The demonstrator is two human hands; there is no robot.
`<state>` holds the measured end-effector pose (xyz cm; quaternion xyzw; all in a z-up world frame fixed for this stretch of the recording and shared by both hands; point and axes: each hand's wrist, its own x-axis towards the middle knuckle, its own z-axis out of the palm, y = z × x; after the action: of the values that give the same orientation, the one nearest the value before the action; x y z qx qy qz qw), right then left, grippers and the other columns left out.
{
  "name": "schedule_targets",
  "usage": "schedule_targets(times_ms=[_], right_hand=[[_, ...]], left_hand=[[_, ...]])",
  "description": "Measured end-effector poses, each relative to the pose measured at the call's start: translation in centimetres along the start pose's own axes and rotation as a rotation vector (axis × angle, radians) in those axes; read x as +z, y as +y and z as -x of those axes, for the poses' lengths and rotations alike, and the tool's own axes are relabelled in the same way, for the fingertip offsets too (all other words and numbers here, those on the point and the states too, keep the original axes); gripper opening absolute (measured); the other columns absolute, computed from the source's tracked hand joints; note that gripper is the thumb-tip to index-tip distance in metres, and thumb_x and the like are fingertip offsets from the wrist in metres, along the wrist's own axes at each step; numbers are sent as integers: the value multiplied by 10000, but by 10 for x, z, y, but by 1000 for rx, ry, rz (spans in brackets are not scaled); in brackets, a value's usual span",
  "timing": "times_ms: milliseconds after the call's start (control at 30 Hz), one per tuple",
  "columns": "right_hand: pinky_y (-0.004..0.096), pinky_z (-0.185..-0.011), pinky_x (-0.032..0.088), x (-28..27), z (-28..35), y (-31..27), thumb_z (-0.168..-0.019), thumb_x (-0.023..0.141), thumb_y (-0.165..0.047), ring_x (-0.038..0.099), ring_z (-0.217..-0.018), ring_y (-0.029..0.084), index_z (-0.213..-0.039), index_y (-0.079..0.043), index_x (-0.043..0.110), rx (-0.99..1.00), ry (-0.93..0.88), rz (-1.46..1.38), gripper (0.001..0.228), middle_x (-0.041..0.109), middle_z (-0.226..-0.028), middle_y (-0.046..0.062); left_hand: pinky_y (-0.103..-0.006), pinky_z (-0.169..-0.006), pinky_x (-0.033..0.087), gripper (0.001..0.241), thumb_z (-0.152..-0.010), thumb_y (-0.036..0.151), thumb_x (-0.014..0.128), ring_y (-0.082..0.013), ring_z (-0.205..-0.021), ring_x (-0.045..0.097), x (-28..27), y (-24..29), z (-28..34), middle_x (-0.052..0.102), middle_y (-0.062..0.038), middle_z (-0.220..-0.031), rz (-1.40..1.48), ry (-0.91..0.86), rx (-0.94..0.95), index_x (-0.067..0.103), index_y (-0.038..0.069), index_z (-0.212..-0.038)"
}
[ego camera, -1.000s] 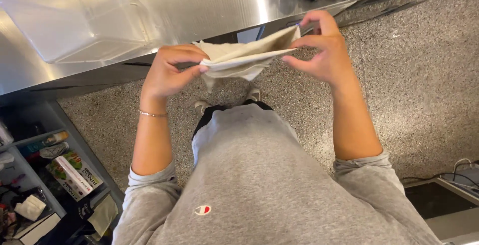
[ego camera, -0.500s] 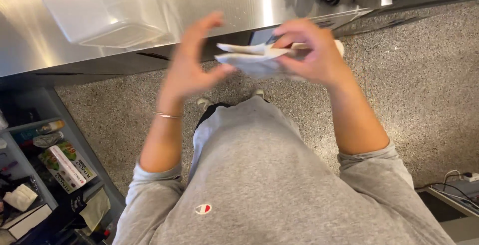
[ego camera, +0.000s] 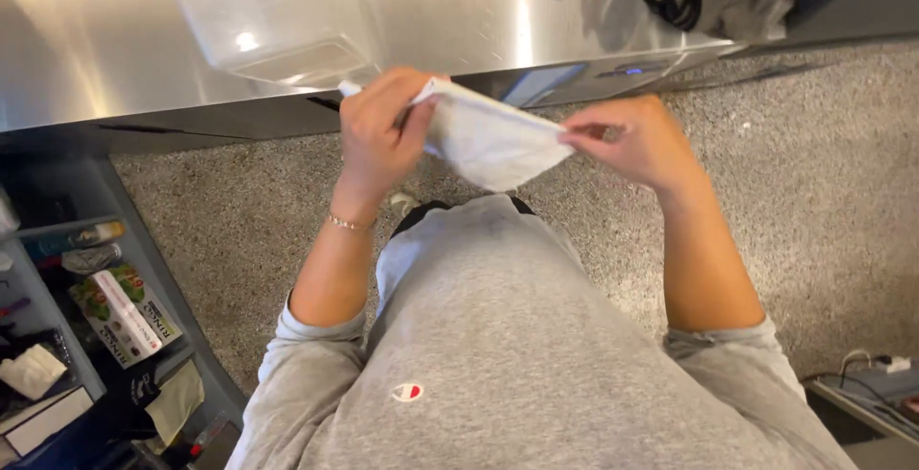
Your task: Washing and drying a plastic container at a sink in a cafe kitchen environment.
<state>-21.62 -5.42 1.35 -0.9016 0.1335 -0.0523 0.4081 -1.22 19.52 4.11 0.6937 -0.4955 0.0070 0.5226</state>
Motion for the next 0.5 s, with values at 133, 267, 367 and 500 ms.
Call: schedule_targets(times_ms=[133,267,367,500], right_hand=[[323,-794,600,24,1,14,-899,804,-193,758,-848,142,-1069,-143,797,86,-148,242,177,796,-982,20],[393,-1123,481,57,-20,-9,-824,853,-359,631,-1297,223,-1359,-114,638,-181,-24,-193,627,674,-1371,87],[399,-1332,294,98,-38,-25,-759,886,-608,413,-1554,252,-1537,-110,467,-320,-30,-696,1014,473,-1608,114],[411,-1332,266,141,-58,-25,-657,759,-839,335,-1579,262,-1631,-75,245,-241,-115,-1195,1341,358,-1679,123]], left_hand=[[-313,-684,551,111,-978,10,686,-216,-796,716,-35,3,13,745,-123,-985,-30,35,-58,733,15,-1078],[-327,-749,570,143,-962,40,708,-247,-871,718,-53,-1,14,734,-115,-1024,-95,-7,13,727,21,-1102],[-305,-679,539,197,-917,75,745,-224,-771,700,-54,-4,19,749,-106,-987,121,-259,30,764,35,-1108],[-260,-765,563,190,-1016,144,678,-131,-865,696,-50,-29,11,740,-62,-1009,369,-23,-160,704,27,-1164]])
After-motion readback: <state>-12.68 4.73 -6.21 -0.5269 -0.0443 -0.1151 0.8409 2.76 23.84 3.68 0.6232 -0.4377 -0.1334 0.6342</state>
